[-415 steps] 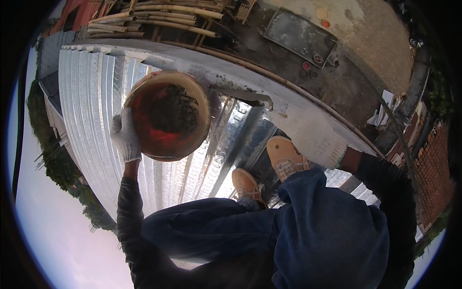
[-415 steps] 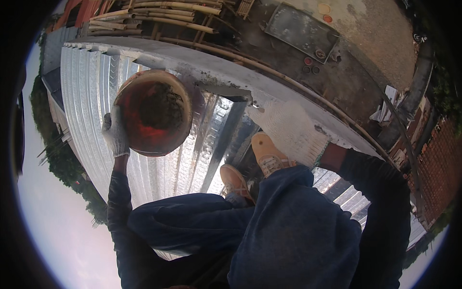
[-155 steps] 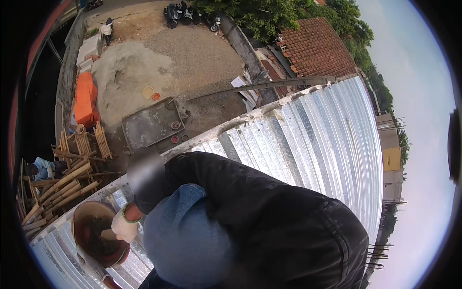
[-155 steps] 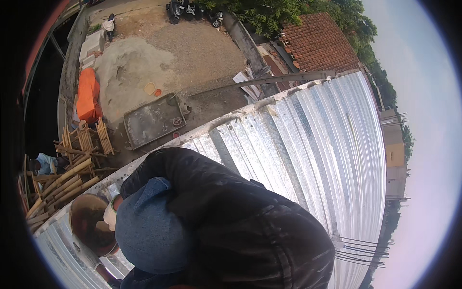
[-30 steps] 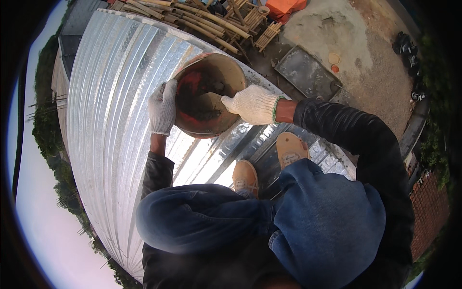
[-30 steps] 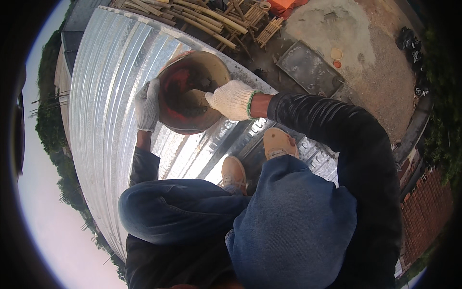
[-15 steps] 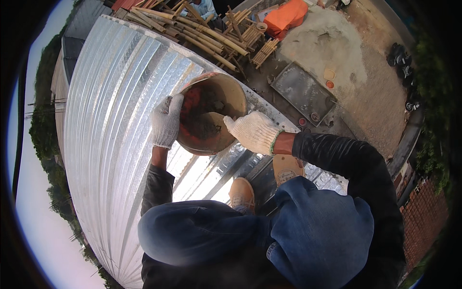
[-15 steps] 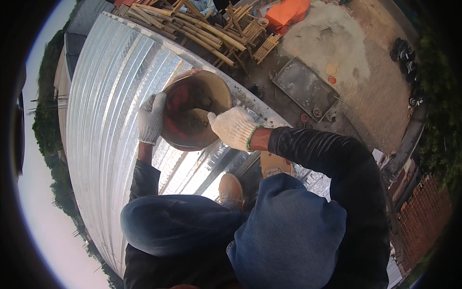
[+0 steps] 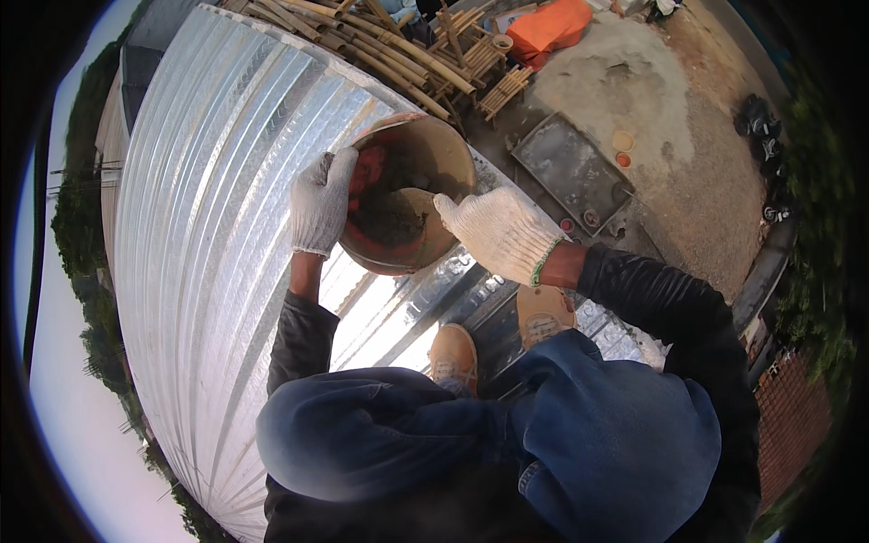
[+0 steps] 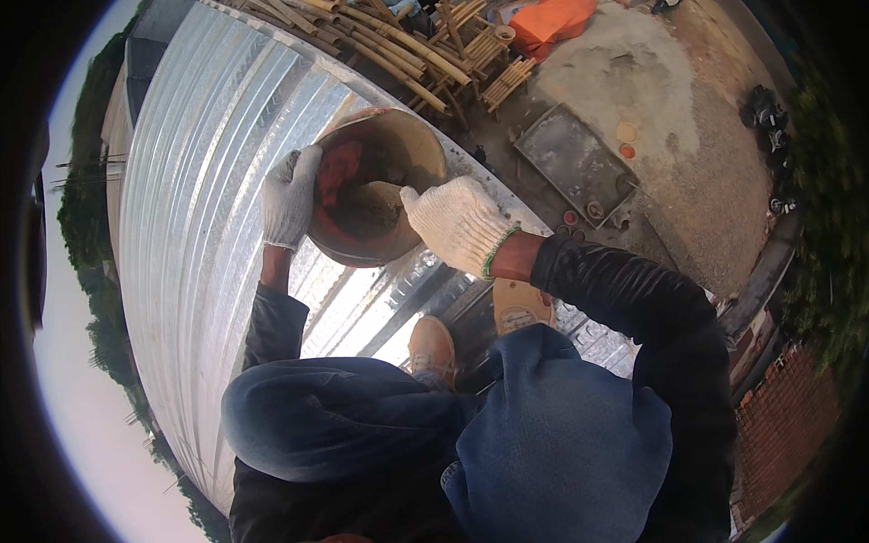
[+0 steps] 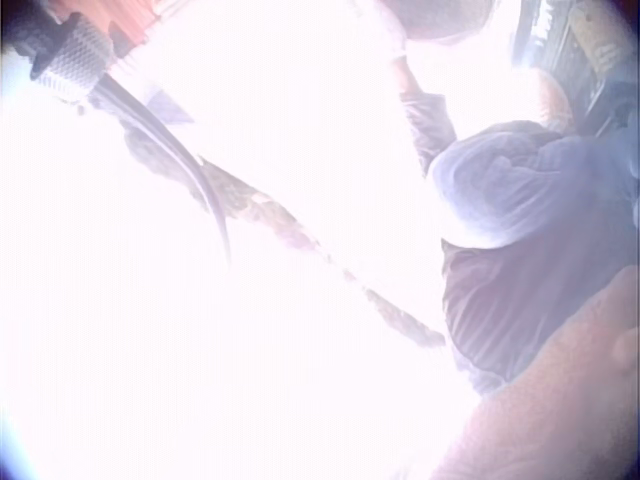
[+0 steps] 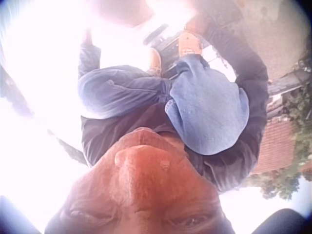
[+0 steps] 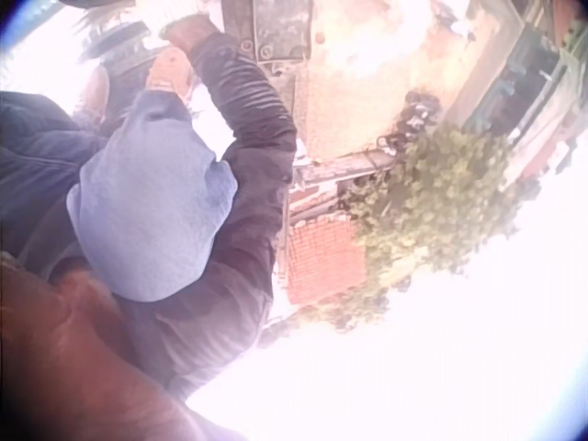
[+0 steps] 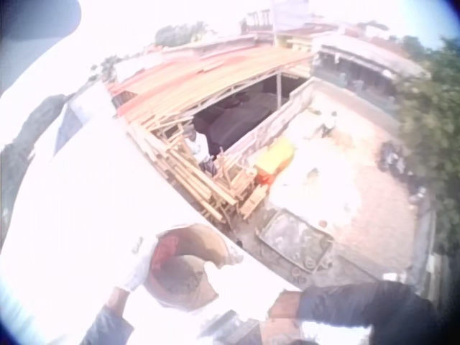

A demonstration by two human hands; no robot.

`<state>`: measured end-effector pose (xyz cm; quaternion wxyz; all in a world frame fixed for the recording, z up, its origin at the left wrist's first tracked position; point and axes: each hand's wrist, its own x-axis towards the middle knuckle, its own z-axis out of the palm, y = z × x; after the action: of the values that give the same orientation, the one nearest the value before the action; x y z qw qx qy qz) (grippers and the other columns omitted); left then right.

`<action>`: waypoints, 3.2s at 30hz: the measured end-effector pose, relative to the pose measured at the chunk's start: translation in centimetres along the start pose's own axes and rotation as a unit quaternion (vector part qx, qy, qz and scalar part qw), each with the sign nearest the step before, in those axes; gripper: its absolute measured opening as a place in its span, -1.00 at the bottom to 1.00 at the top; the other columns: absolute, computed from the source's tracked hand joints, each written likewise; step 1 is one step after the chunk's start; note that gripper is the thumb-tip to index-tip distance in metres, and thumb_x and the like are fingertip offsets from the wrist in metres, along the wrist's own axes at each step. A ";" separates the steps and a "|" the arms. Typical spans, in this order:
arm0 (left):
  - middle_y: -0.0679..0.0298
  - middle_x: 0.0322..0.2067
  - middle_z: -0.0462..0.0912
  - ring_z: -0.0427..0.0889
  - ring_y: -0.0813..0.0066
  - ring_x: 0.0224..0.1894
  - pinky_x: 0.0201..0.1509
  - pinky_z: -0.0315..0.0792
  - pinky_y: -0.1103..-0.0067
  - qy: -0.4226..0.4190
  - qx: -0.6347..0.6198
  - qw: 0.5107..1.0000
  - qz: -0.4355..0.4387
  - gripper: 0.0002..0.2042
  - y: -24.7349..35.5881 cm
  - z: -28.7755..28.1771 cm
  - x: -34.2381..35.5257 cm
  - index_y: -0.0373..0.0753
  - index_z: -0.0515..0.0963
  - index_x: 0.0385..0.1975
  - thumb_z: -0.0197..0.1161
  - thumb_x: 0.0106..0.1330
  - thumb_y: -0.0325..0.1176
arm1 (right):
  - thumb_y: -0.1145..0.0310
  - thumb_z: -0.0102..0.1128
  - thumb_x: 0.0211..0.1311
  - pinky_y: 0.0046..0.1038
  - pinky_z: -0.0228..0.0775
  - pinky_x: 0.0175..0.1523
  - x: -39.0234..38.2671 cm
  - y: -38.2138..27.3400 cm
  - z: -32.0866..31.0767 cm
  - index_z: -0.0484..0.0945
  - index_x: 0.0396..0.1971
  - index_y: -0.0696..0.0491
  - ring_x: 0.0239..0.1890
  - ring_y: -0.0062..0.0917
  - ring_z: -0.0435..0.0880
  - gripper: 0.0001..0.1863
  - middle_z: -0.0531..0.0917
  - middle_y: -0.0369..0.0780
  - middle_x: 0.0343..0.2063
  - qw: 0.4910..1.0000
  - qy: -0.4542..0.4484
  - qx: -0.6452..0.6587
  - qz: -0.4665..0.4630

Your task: The person scoops cement from a bucket using a trowel and applies it to the seams of a corrugated metal roof. The person repeatedly transfers cement from the bucket to the roof surface, smoothing it along the joints.

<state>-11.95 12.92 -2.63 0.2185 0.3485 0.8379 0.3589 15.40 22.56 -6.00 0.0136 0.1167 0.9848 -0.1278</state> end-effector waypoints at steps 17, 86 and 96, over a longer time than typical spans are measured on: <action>0.11 -0.57 0.59 0.51 0.48 -0.45 -0.26 0.50 0.34 0.011 0.114 0.992 0.044 -0.42 1.1 0.2 0.1 -0.36 0.68 -0.38 0.35 0.57 0.17 | 0.35 0.37 0.31 -0.29 0.66 -0.42 -0.2 -4.0 2.0 0.37 0.57 0.38 -0.43 -0.38 0.88 -0.15 0.82 -0.21 -0.47 0.992 -0.059 0.025 0.109; 0.43 -0.43 0.64 0.49 0.69 -0.29 -0.16 0.49 0.53 0.104 -0.077 0.991 0.020 -0.59 -5.4 -1.2 -1.0 -0.36 0.78 -0.21 0.40 0.66 -0.05 | 0.26 0.38 0.35 -0.36 0.41 -0.62 4.8 2.2 0.6 0.67 0.23 0.18 -0.58 -0.51 0.63 -0.49 0.67 -0.13 -0.44 0.790 -0.319 0.510 0.113; 0.36 -0.48 0.62 0.50 0.66 -0.33 -0.19 0.50 0.47 0.081 -0.040 0.996 0.017 -0.51 -4.8 -1.3 -1.3 -0.38 0.77 -0.20 0.39 0.63 0.06 | 0.28 0.40 0.43 -0.22 0.73 -0.08 1.8 -0.7 0.0 0.63 0.41 0.03 -0.13 -0.32 0.89 -0.43 0.81 -0.15 -0.21 1.000 0.016 -0.006 0.018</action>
<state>-13.96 9.01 -5.23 0.1576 0.3234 0.8317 0.4229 13.51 22.32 -5.95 0.0006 0.1366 0.9833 -0.1201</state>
